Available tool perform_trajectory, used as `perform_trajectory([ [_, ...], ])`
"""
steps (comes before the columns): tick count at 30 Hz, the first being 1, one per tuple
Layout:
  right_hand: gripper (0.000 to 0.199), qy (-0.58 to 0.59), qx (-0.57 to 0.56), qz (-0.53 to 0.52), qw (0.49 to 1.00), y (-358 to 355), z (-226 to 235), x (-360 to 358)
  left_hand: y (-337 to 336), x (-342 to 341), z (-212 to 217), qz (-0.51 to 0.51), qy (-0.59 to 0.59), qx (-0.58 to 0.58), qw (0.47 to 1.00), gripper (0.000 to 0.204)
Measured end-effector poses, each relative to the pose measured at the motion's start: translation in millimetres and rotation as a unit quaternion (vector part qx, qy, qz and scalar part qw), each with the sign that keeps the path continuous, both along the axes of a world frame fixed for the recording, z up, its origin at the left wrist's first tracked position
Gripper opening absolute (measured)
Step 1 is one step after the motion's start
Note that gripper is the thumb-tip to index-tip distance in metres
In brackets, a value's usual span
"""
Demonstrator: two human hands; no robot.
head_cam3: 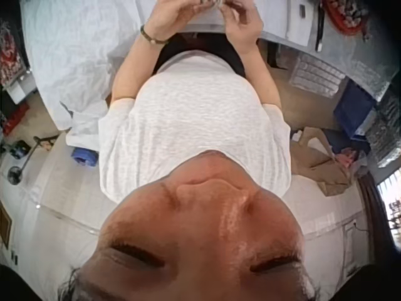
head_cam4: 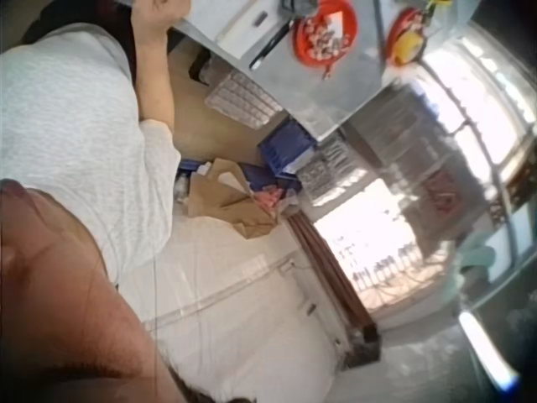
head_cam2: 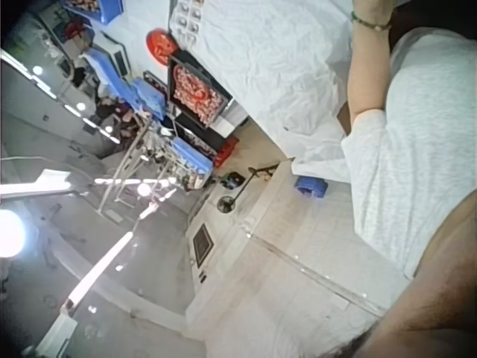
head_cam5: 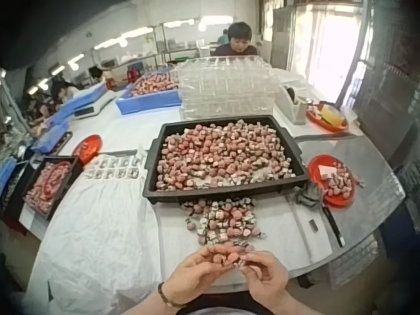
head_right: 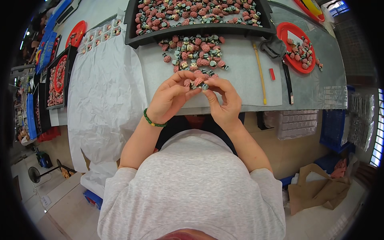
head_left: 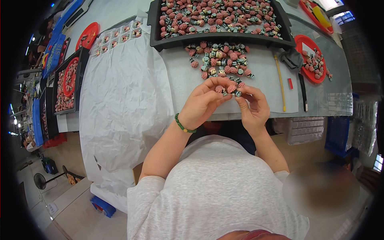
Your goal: The person assembles miniature figurines by fitting components together by hand and places the figurines into a compartmentalized tray and onto a plate.
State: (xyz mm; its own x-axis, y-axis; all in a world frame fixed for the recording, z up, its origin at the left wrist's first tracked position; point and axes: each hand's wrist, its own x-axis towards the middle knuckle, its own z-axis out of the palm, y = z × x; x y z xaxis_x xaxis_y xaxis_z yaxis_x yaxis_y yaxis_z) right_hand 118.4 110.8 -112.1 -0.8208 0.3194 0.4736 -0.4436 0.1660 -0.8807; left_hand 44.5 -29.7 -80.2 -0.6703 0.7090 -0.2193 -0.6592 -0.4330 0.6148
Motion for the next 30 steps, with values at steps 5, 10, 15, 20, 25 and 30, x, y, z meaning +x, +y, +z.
perform_trajectory([
  [5, 0.019, -0.088, -0.073, 0.038, 0.993, 17, 16, -2, -1, -3, 2, 0.024, 0.071, -0.074, 0.994, 0.023],
  [10, 0.017, -0.152, -0.076, 0.110, 0.979, -2, 28, -11, 1, 6, -7, 0.061, 0.182, -0.128, 0.973, 0.033],
  [15, 0.017, -0.141, -0.078, 0.049, 0.986, -3, 17, -10, -1, 11, 2, 0.082, 0.215, -0.119, 0.966, 0.045],
  [20, 0.021, -0.168, -0.132, 0.104, 0.971, -14, 32, -11, -39, -13, 35, 0.060, 0.309, -0.231, 0.921, 0.041],
  [25, 0.021, -0.134, 0.037, 0.018, 0.990, 7, 13, 0, -146, -144, 70, 0.330, 0.510, -0.498, 0.618, 0.033],
  [30, 0.015, -0.153, 0.094, -0.050, 0.982, 22, -4, 9, -271, -226, 16, 0.255, 0.420, -0.786, 0.375, 0.023],
])
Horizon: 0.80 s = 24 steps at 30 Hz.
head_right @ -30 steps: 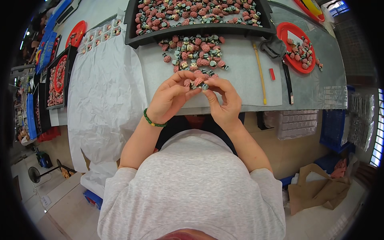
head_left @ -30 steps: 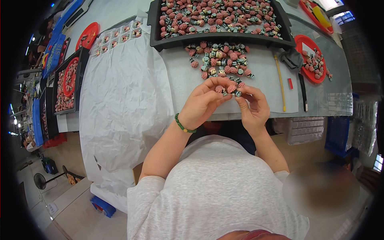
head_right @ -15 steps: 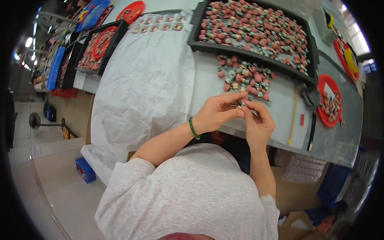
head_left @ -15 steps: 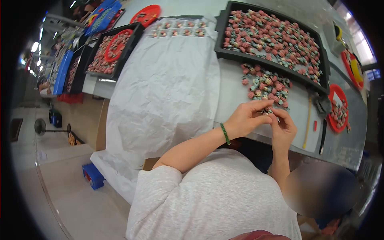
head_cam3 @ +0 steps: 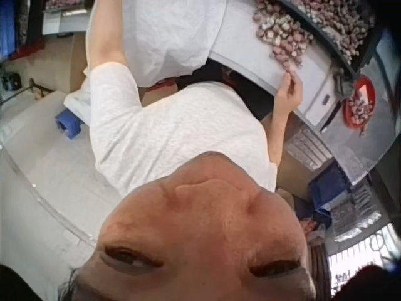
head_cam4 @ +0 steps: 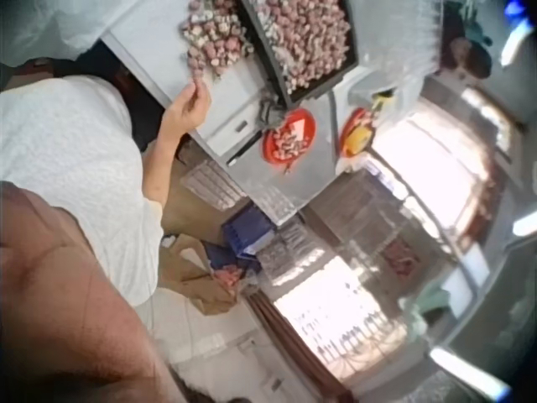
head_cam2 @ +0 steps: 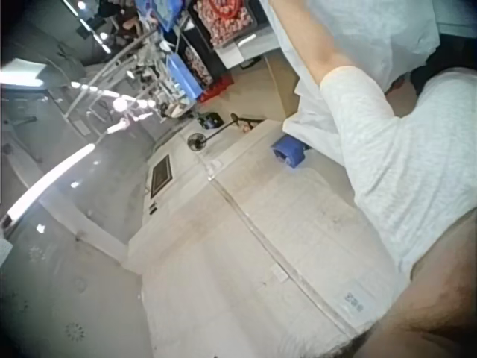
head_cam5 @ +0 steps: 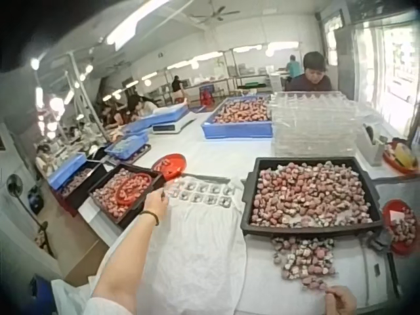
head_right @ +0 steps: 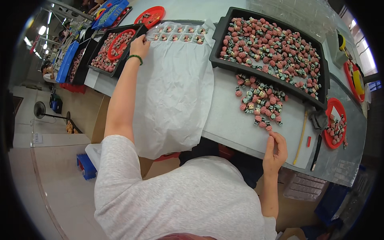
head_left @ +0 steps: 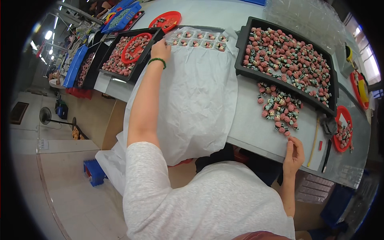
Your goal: The person assembles miniature figurines by fitting components together by hand and places the figurines into a compartmentalized tray and onto a plate.
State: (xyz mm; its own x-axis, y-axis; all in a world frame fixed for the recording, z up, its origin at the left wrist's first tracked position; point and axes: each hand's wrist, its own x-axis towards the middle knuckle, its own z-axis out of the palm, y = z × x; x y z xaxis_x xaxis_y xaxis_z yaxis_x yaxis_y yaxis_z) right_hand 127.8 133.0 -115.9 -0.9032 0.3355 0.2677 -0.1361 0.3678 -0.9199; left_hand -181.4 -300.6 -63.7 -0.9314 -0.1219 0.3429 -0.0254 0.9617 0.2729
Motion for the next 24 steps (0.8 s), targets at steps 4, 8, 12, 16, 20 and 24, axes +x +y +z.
perform_trajectory([
  [4, 0.012, 0.001, 0.053, -0.004, 0.999, 0, -1, 3, -16, -6, -38, -0.019, -0.039, -0.062, 0.997, 0.021],
  [8, 0.011, 0.024, 0.125, 0.001, 0.992, -4, 2, 0, -10, -12, -52, 0.011, -0.044, -0.112, 0.993, 0.045],
  [12, 0.011, 0.010, 0.140, -0.026, 0.990, -5, 4, 0, 17, -6, -58, 0.056, -0.151, -0.099, 0.982, 0.078],
  [16, 0.011, 0.028, 0.163, -0.029, 0.986, -7, 5, -4, 7, -18, -66, 0.064, -0.129, -0.107, 0.984, 0.076],
  [20, 0.012, 0.068, 0.179, -0.020, 0.981, -9, 5, -10, 4, -34, -62, 0.092, -0.143, -0.128, 0.977, 0.075],
  [24, 0.013, 0.082, 0.181, -0.034, 0.980, -5, 7, -8, 9, -45, -66, 0.083, -0.143, -0.130, 0.978, 0.074],
])
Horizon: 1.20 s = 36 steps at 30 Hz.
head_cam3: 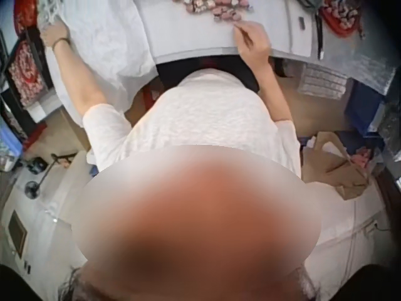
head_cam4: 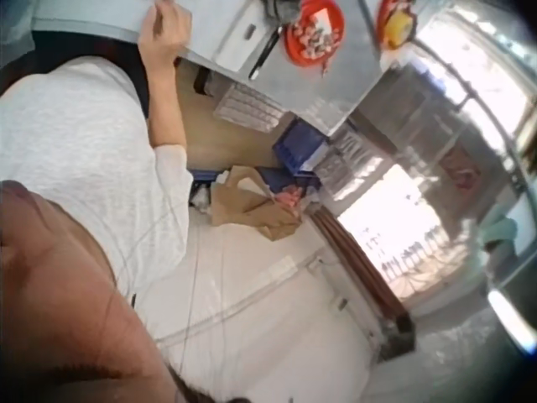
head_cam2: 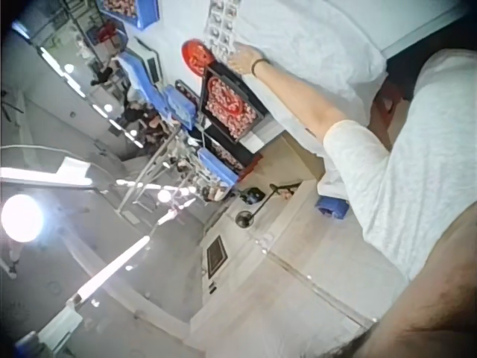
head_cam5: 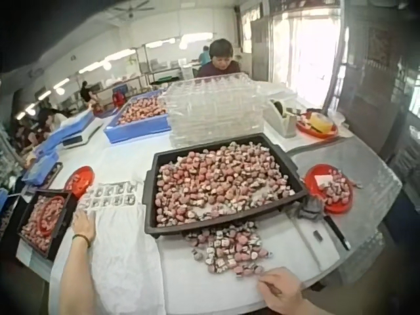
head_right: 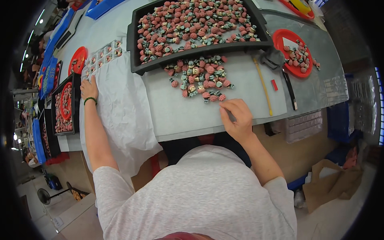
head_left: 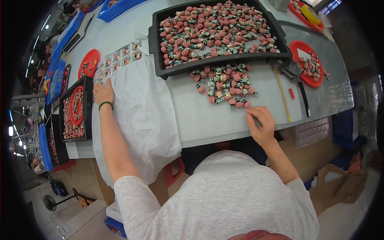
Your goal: The person assembles miniature figurines by fitting components together by hand and places the figurines into a compartmentalized tray and onto a plate.
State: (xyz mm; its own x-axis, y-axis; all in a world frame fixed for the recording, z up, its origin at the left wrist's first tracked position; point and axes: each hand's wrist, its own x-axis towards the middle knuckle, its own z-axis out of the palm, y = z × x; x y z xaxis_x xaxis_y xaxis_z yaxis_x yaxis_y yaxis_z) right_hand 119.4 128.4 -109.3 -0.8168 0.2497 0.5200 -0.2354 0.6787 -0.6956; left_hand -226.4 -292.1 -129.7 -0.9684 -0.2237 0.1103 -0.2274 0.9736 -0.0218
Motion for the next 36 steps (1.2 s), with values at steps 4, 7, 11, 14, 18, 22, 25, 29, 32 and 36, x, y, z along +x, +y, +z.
perform_trajectory([
  [4, 0.013, -0.002, -0.003, -0.012, 1.000, 0, 3, 3, 17, 20, 18, 0.009, 0.035, -0.021, 0.999, 0.069],
  [7, 0.014, 0.003, -0.025, -0.001, 1.000, 2, 4, 4, 43, 39, 40, 0.022, 0.119, -0.127, 0.985, 0.059],
  [11, 0.016, -0.034, -0.148, 0.007, 0.988, 5, 6, 5, 119, 97, 76, -0.336, 0.177, 0.311, 0.871, 0.045],
  [14, 0.017, -0.040, -0.138, 0.014, 0.989, 12, 15, 4, 191, 172, 109, -0.460, 0.018, 0.368, 0.808, 0.040],
  [18, 0.018, -0.023, -0.131, -0.011, 0.991, 22, 14, -6, 223, 189, 113, -0.599, 0.022, 0.231, 0.767, 0.037],
  [22, 0.018, -0.042, -0.118, -0.019, 0.992, 28, 6, 4, 247, 151, 118, -0.504, -0.088, 0.352, 0.784, 0.038],
  [25, 0.017, -0.041, -0.105, -0.030, 0.993, 29, 4, 11, 267, 121, 112, -0.503, -0.079, 0.309, 0.803, 0.039],
  [29, 0.014, -0.023, -0.053, -0.042, 0.997, 28, -1, 11, 309, 81, 84, -0.566, -0.030, 0.165, 0.807, 0.052],
  [32, 0.015, -0.013, -0.025, -0.044, 0.999, 27, -1, 7, 351, 57, 78, -0.542, -0.016, 0.078, 0.837, 0.069],
  [36, 0.015, -0.002, 0.004, -0.038, 0.999, 27, -2, 4, 386, 16, 65, -0.472, -0.004, 0.013, 0.882, 0.083],
])
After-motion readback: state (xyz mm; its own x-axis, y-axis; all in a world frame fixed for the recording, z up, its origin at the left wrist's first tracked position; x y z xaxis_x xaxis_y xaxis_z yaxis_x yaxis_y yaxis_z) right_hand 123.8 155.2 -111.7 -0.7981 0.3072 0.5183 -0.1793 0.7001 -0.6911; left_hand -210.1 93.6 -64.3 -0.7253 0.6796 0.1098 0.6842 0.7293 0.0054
